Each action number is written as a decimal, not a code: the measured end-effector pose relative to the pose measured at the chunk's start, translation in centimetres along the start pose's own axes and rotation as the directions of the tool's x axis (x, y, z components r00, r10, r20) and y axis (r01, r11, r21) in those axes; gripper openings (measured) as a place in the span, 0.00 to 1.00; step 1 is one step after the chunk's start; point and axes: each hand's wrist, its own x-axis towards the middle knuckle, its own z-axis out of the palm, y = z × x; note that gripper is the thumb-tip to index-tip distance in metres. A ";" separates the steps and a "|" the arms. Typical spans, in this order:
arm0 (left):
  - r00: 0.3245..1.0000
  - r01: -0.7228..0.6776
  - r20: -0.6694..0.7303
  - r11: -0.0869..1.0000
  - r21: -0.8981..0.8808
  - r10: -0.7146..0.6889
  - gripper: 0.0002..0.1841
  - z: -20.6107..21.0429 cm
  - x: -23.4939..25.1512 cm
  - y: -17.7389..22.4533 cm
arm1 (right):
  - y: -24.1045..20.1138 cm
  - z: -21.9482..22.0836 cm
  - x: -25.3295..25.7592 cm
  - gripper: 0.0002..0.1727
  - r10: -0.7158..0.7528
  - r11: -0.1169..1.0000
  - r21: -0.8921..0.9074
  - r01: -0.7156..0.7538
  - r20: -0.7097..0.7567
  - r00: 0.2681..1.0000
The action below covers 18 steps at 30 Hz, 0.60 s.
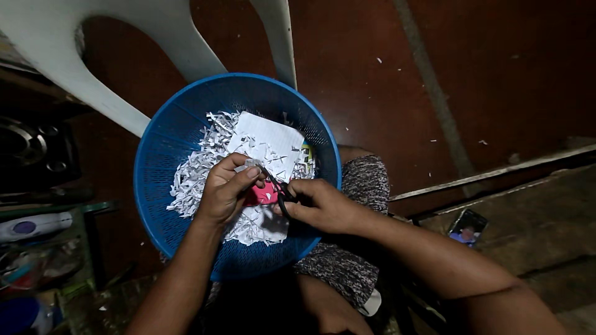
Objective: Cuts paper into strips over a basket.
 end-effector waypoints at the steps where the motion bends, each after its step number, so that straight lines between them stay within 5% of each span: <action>1: 1.000 -0.001 0.005 1.000 -0.005 0.001 0.08 0.0 0.0 0.0 | 0.0 0.0 0.0 0.24 -0.003 1.000 -0.001 0.003 -0.002 1.000; 5: 0.999 0.011 0.044 1.000 -0.001 -0.011 0.14 -0.6 0.1 -0.1 | 0.0 0.0 0.0 0.24 -0.010 1.000 -0.008 0.010 -0.010 1.000; 18: 0.995 -0.002 0.097 1.000 0.024 0.000 0.07 -0.7 0.0 0.2 | -0.2 0.1 -0.2 0.24 -0.055 0.999 0.004 0.055 -0.002 0.999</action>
